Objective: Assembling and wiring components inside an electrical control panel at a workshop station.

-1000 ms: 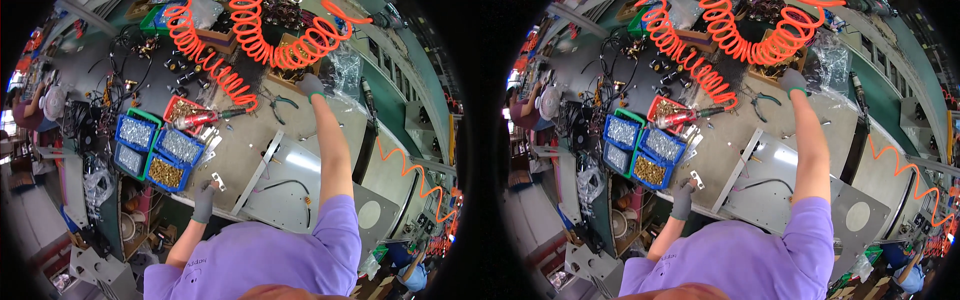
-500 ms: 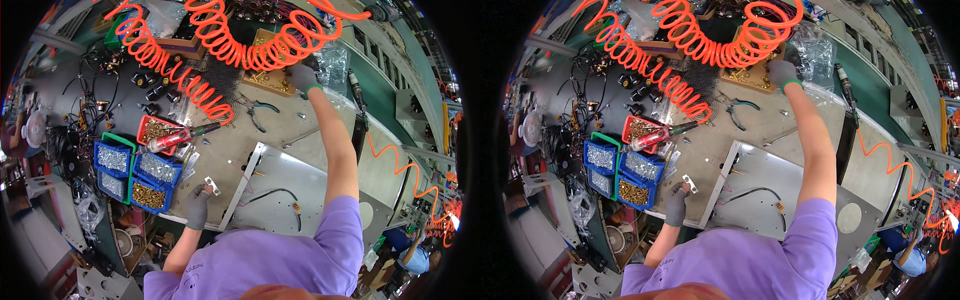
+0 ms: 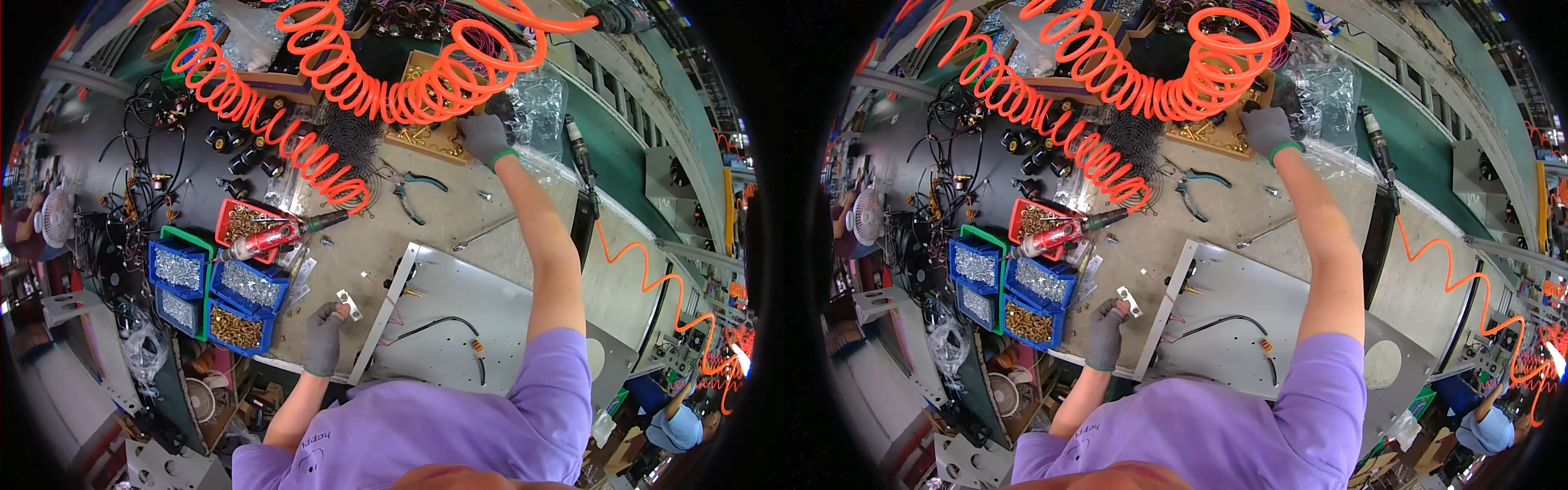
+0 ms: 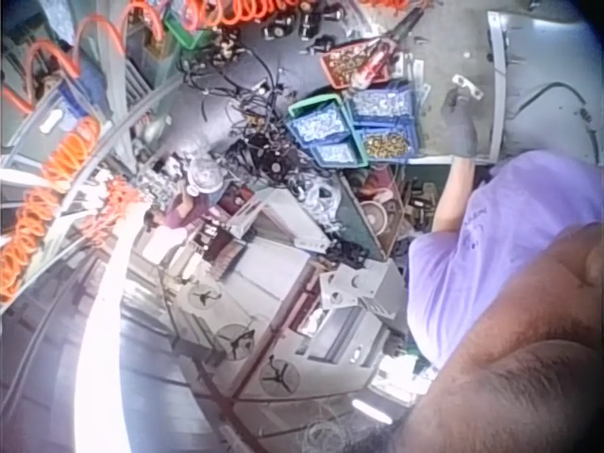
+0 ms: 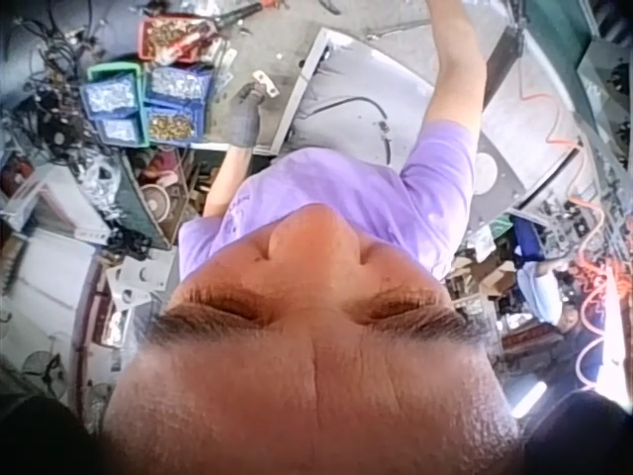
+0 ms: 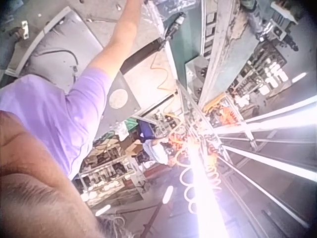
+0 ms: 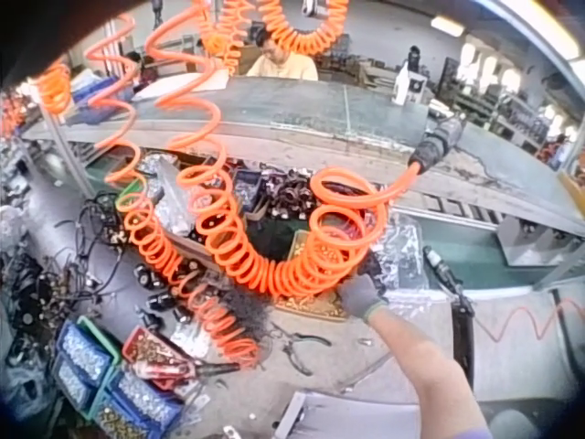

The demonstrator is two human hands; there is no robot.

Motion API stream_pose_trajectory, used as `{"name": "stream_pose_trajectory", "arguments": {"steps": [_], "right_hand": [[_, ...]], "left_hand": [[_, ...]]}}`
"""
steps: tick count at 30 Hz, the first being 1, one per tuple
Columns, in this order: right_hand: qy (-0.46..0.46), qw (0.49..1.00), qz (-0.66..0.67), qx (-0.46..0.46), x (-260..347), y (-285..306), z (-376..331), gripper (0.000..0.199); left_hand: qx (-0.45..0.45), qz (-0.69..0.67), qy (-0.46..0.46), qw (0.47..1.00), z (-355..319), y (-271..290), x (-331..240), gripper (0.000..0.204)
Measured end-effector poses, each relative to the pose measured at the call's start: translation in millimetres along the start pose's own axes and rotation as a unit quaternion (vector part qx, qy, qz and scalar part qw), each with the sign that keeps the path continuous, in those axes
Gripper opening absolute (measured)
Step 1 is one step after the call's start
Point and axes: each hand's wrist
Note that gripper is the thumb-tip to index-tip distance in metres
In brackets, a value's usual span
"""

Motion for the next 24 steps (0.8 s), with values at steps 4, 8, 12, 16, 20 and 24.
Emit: {"name": "stream_pose_trajectory", "arguments": {"steps": [4,8,12,16,20,24], "right_hand": [[-0.015,0.997,0.064,0.052,3.5,-0.6,0.2,0.027],[-0.007,0.997,0.001,0.076,11.3,-4.7,3.9,0.024],[-0.013,0.997,0.009,0.075,12.7,-5.5,3.3,0.022],[-0.023,0.995,0.063,0.071,11.4,-4.9,0.5,0.023],[-0.046,0.994,0.067,0.079,15.7,-8.4,2.0,0.026],[-0.065,0.993,0.045,0.086,20.4,-15.1,6.2,0.026]], "left_hand": [[0.002,-0.011,0.0,1.0,-0.3,-3.6,-1.9,0.018],[-0.009,-0.015,0.004,1.0,1.2,-8.6,-10.4,0.017],[0.004,0.002,-0.014,1.0,4.2,-11.5,-22.2,0.013],[0.019,0.016,-0.038,0.999,6.9,-14.5,-29.6,0.014],[0.028,0.014,-0.041,0.999,6.7,-15.0,-33.9,0.014],[0.021,0.014,-0.045,0.999,3.5,-17.2,-35.3,0.014]]}}
Point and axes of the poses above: each hand's wrist, its own z-axis towards the middle knuckle, its own y-axis out of the back of the hand, x = y × z, and after that the axes turned 7 degrees about -x, right-handed
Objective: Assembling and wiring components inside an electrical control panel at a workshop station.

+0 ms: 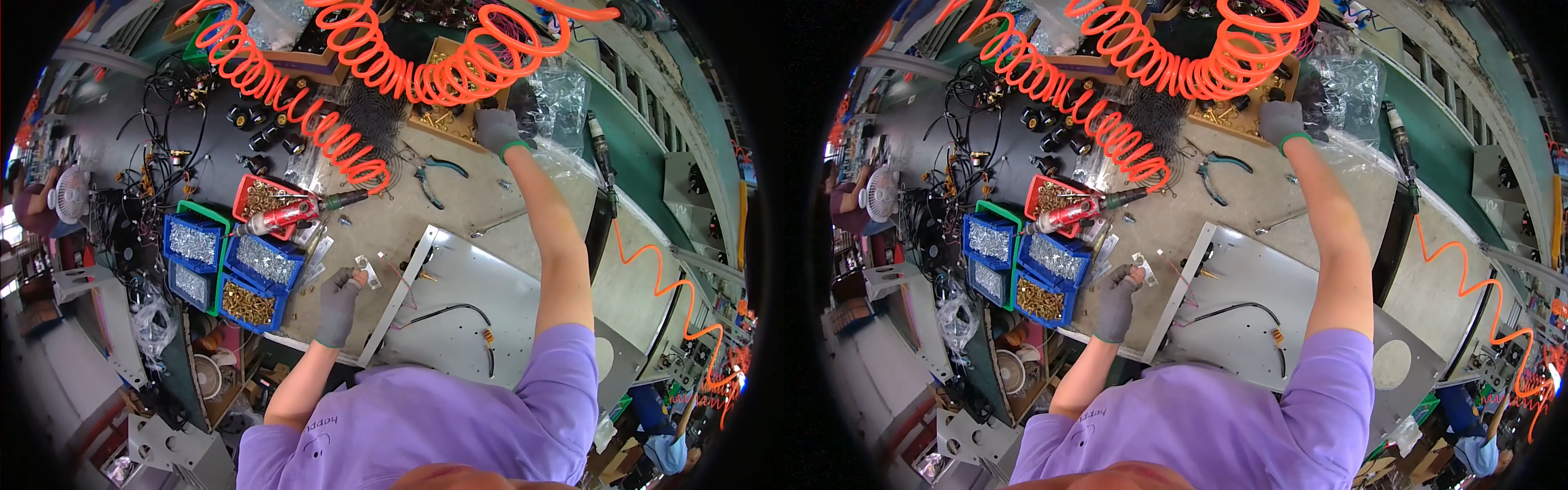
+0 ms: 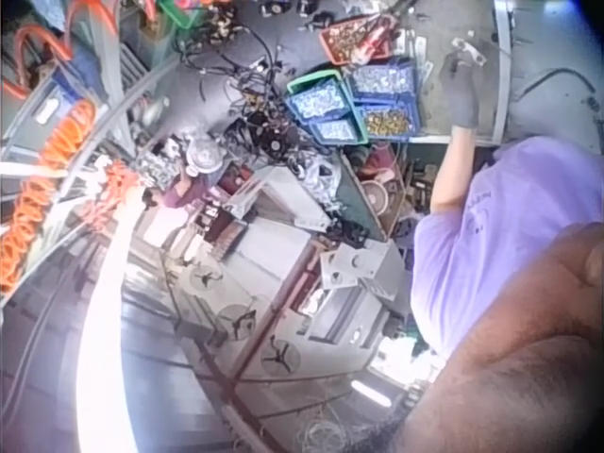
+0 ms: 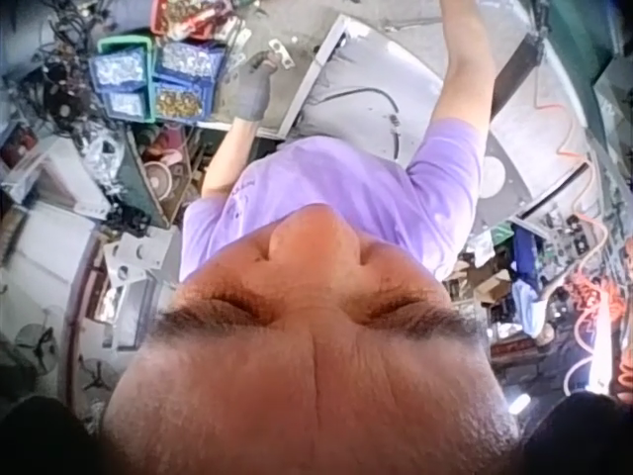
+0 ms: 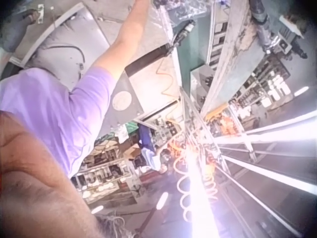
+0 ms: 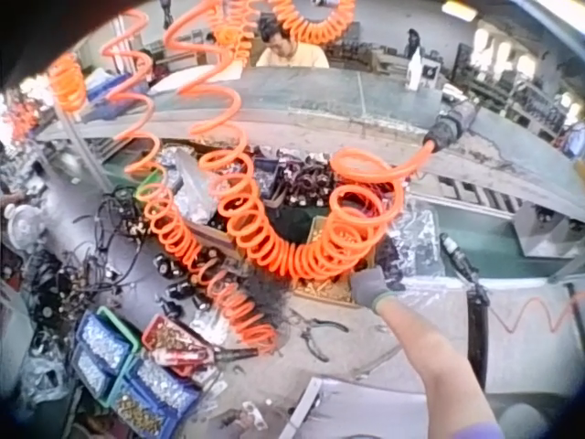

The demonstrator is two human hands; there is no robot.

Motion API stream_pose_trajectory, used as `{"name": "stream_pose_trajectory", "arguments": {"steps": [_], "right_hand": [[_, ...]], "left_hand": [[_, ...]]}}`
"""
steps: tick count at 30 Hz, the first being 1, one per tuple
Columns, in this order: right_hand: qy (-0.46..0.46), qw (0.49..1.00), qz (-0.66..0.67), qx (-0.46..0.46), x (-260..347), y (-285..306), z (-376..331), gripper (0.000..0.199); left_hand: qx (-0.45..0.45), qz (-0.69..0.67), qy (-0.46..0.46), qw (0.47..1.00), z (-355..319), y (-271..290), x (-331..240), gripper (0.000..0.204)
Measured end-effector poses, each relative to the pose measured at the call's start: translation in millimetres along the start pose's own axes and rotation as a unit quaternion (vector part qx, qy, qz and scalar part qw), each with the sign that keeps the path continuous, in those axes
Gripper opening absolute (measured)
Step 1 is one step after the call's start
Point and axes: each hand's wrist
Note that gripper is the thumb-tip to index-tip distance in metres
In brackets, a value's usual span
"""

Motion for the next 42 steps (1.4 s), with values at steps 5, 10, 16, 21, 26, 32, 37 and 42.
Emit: {"name": "stream_pose_trajectory", "arguments": {"steps": [5,10,16,21,26,32,37,42], "right_hand": [[-0.002,1.0,0.0,-0.012,-0.6,-2.3,0.1,0.023],[0.002,1.0,0.012,0.001,0.1,2.6,-4.3,0.025],[0.016,1.0,-0.004,0.001,1.6,3.0,-5.2,0.026],[0.017,1.0,-0.002,-0.026,-0.6,-0.8,-4.5,0.026],[0.02,1.0,0.007,-0.014,-1.7,2.9,-8.6,0.026],[-0.028,0.935,0.28,-0.216,-5.7,16.4,-50.5,0.025],[-0.071,0.714,0.633,-0.29,14.1,-3.6,-152.7,0.027],[-0.14,0.612,0.753,-0.196,45.3,-36.0,-234.6,0.022]], "left_hand": [[-0.022,0.019,0.02,0.999,0.1,-0.7,-1.4,0.015],[-0.01,0.023,-0.016,1.0,6.7,-2.5,-5.6,0.017],[-0.006,0.044,-0.018,0.999,9.1,-5.7,-11.4,0.016],[-0.002,0.032,-0.032,0.999,10.5,-8.2,-11.9,0.016],[0.014,0.055,-0.053,0.997,13.8,-11.6,-12.5,0.016],[0.046,0.197,-0.271,0.941,20.3,-26.0,-28.7,0.013],[0.117,0.401,-0.559,0.716,22.2,-52.2,-49.2,0.012],[0.213,0.482,-0.683,0.505,21.4,-78.0,-55.2,0.026]]}}
Point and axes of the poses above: each hand's wrist, its own z-axis towards the middle knuckle, its own y-axis out of the back of the hand, x = y × z, and after that the axes turned 7 degrees about -x, right-handed
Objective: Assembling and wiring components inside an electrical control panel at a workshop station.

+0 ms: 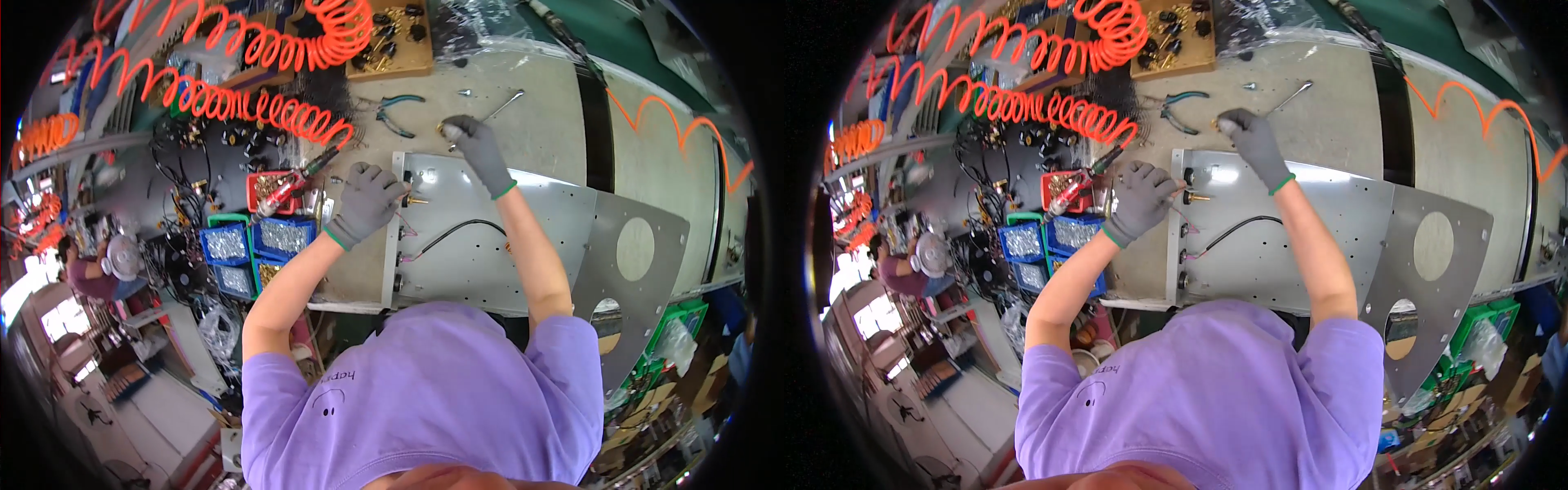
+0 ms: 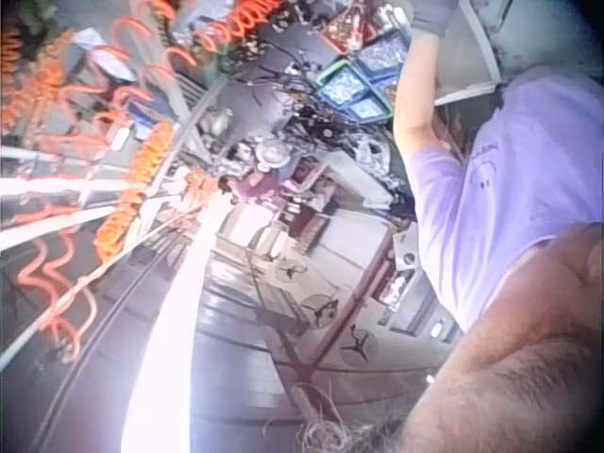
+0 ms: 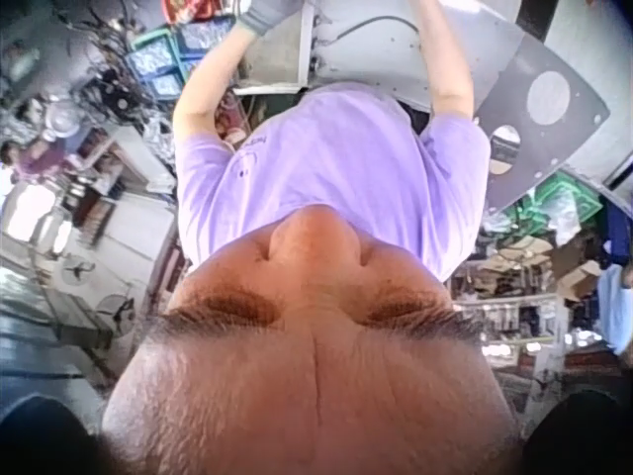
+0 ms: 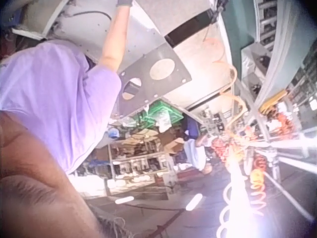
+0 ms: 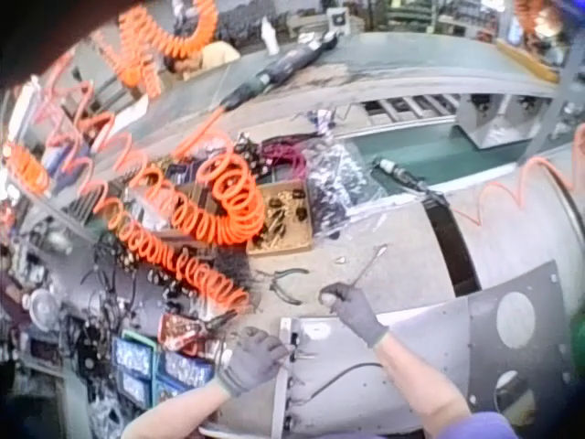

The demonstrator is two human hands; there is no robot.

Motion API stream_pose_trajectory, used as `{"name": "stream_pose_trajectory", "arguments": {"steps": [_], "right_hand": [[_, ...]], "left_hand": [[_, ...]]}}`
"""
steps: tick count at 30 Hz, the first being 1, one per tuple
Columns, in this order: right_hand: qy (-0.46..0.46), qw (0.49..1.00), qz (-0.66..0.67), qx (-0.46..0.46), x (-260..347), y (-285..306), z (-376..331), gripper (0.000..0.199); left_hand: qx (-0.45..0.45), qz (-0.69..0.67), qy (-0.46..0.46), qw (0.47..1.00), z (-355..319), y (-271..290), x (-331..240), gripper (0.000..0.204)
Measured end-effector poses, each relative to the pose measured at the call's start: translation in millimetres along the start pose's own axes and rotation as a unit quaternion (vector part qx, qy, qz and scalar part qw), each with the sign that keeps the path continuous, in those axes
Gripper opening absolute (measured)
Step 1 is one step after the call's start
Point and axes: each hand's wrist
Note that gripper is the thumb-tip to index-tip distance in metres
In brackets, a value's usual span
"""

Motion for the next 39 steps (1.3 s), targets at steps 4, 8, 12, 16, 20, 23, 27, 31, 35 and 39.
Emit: {"name": "stream_pose_trajectory", "arguments": {"steps": [4,8,12,16,20,23,27,31,35,39], "right_hand": [[0.045,0.997,0.021,-0.061,2.3,0.5,21.4,0.019],[0.105,0.981,-0.037,-0.16,18.8,-10.1,85.1,0.023],[0.121,0.972,-0.141,-0.141,27.1,-35.1,128.6,0.025],[0.06,0.974,-0.172,-0.138,23.2,-60.6,151.2,0.025],[0.04,0.957,-0.25,-0.14,16.7,-69.4,162.5,0.025],[0.045,0.969,-0.2,-0.14,18.2,-62.8,153.7,0.025],[0.09,0.976,-0.103,-0.172,26.6,-40.6,103.8,0.024],[-0.018,0.994,-0.019,-0.109,16.0,-12.6,11.4,0.028],[-0.099,0.986,0.059,-0.121,-16.4,-8.2,-76.5,0.026],[-0.15,0.966,0.159,-0.135,-46.5,-22.4,-126.1,0.02]], "left_hand": [[0.024,0.005,-0.065,0.998,12.1,-5.1,0.8,0.026],[0.039,0.027,-0.106,0.993,24.2,-8.2,13.4,0.023],[0.065,0.042,-0.157,0.984,25.9,-10.6,32.1,0.027],[0.051,0.037,-0.202,0.977,23.7,-10.8,49.4,0.022],[0.109,0.051,-0.232,0.965,29.2,-11.7,59.7,0.023],[0.098,0.051,-0.25,0.962,33.4,-13.2,56.4,0.025],[0.098,0.039,-0.3,0.948,39.4,-17.7,45.5,0.025],[0.089,0.012,-0.369,0.925,46.5,-29.6,31.3,0.022],[0.076,-0.018,-0.435,0.897,55.3,-45.0,18.7,0.019],[0.175,0.025,-0.464,0.868,59.0,-51.9,15.4,0.025]]}}
Point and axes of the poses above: each hand's wrist, its own z-axis towards the middle knuckle, its own y-axis out of the back of the hand, x = y × z, and after that the axes turned 7 degrees about -x, right-handed
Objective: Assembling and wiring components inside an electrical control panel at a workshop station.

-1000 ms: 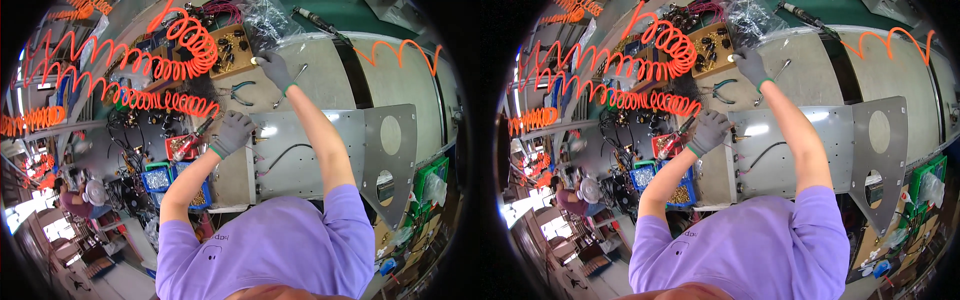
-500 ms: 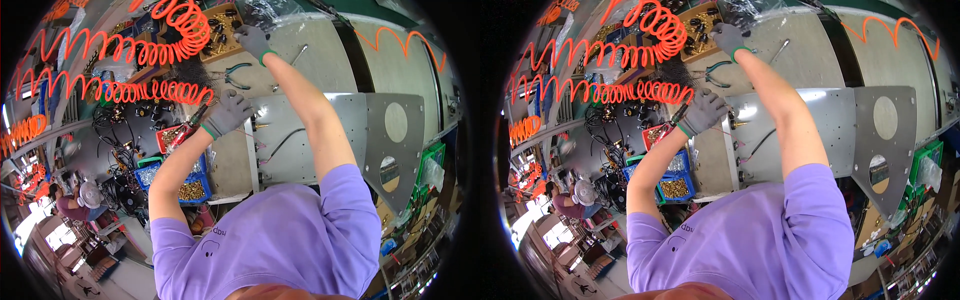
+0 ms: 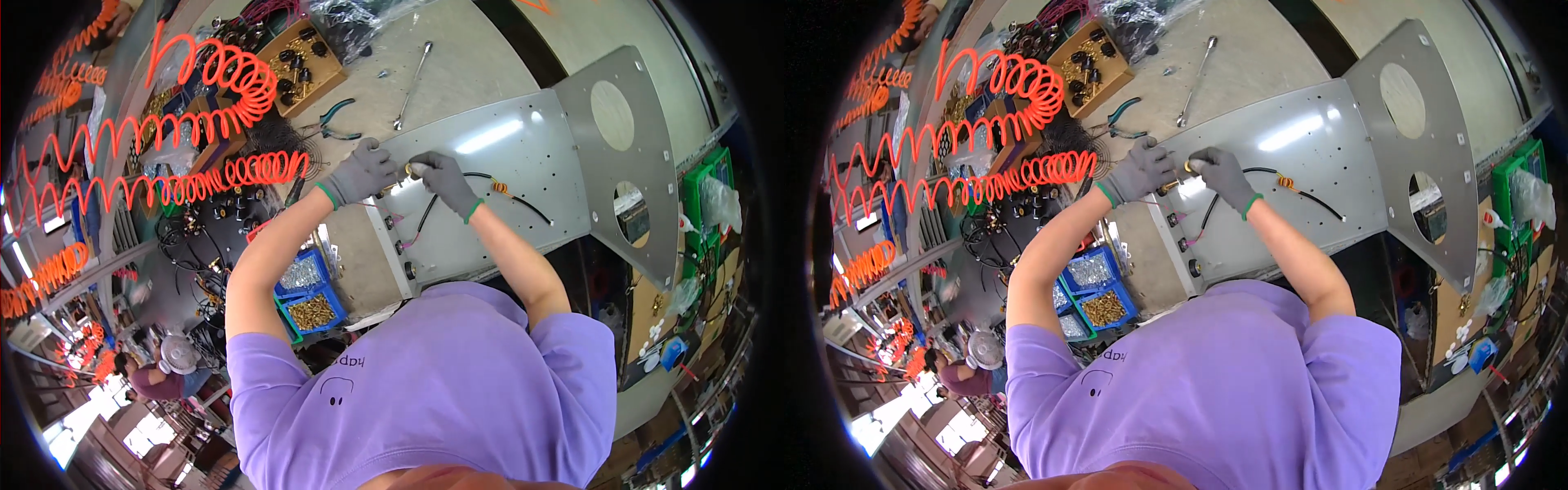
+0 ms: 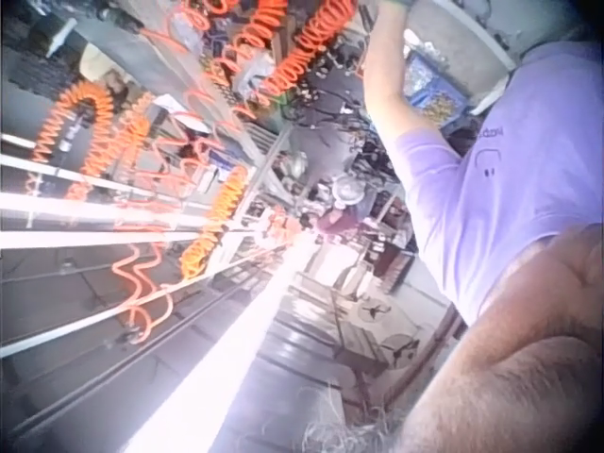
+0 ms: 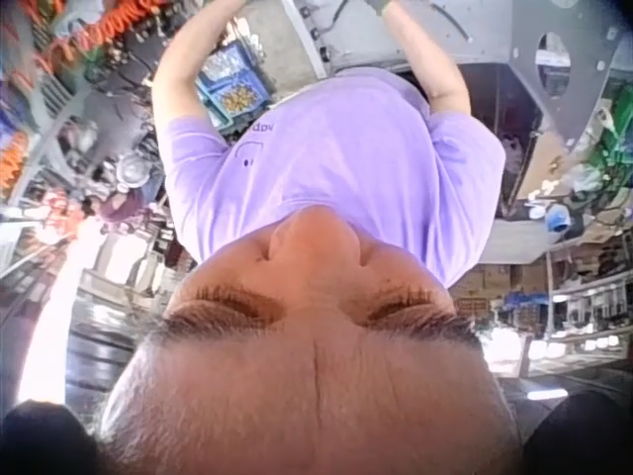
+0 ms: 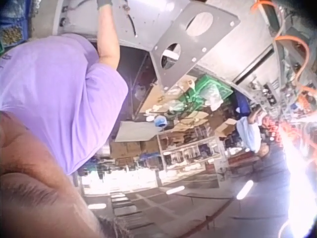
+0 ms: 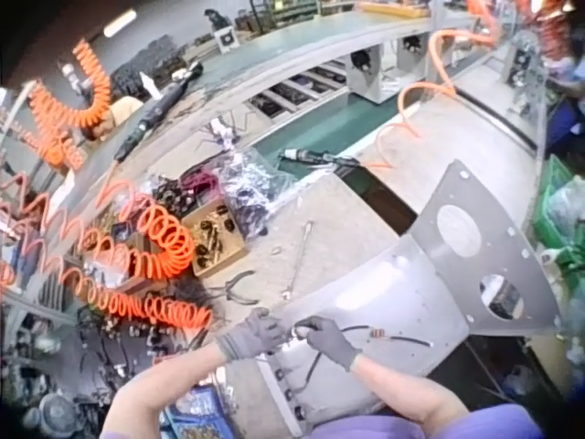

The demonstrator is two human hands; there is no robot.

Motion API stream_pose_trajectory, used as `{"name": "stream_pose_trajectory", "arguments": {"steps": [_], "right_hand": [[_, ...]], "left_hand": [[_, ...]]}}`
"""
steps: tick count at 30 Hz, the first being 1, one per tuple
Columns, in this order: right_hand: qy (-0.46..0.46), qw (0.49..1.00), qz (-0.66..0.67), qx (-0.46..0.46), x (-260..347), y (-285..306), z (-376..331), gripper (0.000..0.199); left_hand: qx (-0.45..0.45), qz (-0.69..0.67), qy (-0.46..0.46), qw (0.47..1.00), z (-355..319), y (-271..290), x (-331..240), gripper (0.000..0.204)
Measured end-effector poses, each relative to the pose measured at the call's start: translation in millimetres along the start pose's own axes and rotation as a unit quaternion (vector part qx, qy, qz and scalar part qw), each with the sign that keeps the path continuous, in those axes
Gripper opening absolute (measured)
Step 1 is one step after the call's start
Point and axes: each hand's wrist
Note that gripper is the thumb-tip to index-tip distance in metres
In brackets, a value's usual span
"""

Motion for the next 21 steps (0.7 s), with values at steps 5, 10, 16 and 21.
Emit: {"name": "stream_pose_trajectory", "arguments": {"steps": [5,10,16,21], "right_hand": [[-0.088,0.994,0.068,-0.019,-25.8,-8.8,-17.1,0.017],[-0.101,0.99,0.097,-0.015,-31.4,-17.7,-21.5,0.017],[-0.105,0.99,0.094,-0.025,-30.4,-21.2,-21.9,0.018],[-0.089,0.993,0.076,-0.026,-32.5,-24.8,-18.2,0.016]], "left_hand": [[0.009,0.009,-0.039,0.999,3.3,-6.0,2.1,0.016],[0.013,-0.02,-0.075,0.997,7.1,-10.0,2.4,0.011],[0.025,-0.037,-0.141,0.989,4.0,-11.7,15.3,0.012],[0.079,-0.056,-0.158,0.983,0.9,-12.5,20.0,0.01]]}}
Point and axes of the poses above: each hand's wrist, its own z-axis towards the middle knuckle, its own y-axis out of the back of the hand, x = y × z, and after that the axes turned 7 degrees about -x, right-handed
